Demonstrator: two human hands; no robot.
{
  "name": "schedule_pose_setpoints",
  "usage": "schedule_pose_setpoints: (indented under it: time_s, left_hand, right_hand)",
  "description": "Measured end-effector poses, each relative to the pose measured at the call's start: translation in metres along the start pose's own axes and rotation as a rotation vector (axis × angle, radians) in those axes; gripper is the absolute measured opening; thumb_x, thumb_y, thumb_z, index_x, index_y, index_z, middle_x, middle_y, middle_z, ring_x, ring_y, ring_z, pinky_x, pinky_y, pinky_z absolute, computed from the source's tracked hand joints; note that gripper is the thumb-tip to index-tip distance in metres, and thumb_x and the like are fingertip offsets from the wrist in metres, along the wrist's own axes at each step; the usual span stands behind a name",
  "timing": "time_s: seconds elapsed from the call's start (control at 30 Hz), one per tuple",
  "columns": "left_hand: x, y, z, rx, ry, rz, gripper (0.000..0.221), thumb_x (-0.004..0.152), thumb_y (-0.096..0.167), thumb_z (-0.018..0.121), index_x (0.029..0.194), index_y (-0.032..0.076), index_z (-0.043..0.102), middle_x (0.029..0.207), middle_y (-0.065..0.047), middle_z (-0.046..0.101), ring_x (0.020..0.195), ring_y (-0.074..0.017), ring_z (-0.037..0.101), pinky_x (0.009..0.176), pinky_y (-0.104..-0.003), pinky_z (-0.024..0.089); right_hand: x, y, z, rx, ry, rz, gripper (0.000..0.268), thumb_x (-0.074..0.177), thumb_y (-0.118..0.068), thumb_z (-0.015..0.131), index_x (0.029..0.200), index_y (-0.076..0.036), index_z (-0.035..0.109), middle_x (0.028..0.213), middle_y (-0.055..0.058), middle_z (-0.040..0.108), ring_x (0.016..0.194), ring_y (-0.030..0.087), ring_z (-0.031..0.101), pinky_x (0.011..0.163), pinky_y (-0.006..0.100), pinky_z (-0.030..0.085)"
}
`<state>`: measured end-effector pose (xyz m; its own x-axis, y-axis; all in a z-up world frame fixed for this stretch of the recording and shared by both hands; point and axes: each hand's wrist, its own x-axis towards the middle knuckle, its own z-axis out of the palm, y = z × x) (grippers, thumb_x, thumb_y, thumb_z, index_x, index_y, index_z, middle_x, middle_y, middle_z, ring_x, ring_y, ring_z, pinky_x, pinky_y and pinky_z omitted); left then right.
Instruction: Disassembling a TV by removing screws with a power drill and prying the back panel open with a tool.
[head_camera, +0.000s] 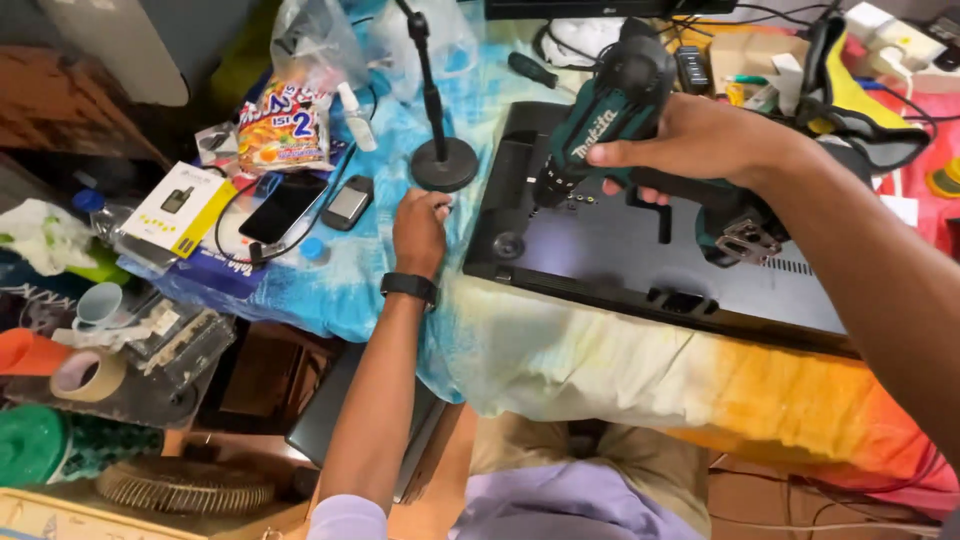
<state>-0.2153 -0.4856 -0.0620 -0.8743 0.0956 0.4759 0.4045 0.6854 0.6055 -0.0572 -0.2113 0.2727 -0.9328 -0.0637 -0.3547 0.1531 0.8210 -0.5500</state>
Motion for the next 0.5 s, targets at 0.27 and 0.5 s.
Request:
schedule_pose_setpoints:
  time_s: [0.27, 0.5]
  left_hand:
    - [0.021, 0.097, 0.025, -0.204, -0.045, 0.379, 0.037, 0.099, 0.015, 0.064, 0.136, 0.008, 0.064, 0.128, -0.016, 0.059, 0.116, -0.0352, 0.059, 0.104, -0.044, 0.046]
    - [0.016, 0.279, 0.118, -0.726, -0.524, 0.404, 0.021, 0.103, 0.022, 0.060, 0.116, 0.009, 0.069, 0.106, -0.004, 0.076, 0.096, -0.0183, 0.071, 0.083, -0.033, 0.050]
  right_hand:
    - [0.011, 0.057, -0.028, 0.168, 0.070, -0.022, 0.027, 0.099, -0.028, 0.066, 0.110, -0.005, 0.072, 0.091, 0.011, 0.077, 0.059, 0.023, 0.060, 0.059, 0.033, 0.052]
    - [-0.062, 0.138, -0.073, 0.222, 0.252, 0.162, 0.032, 0.102, -0.030, 0.060, 0.119, -0.005, 0.072, 0.094, 0.012, 0.076, 0.062, 0.022, 0.059, 0.057, 0.033, 0.049]
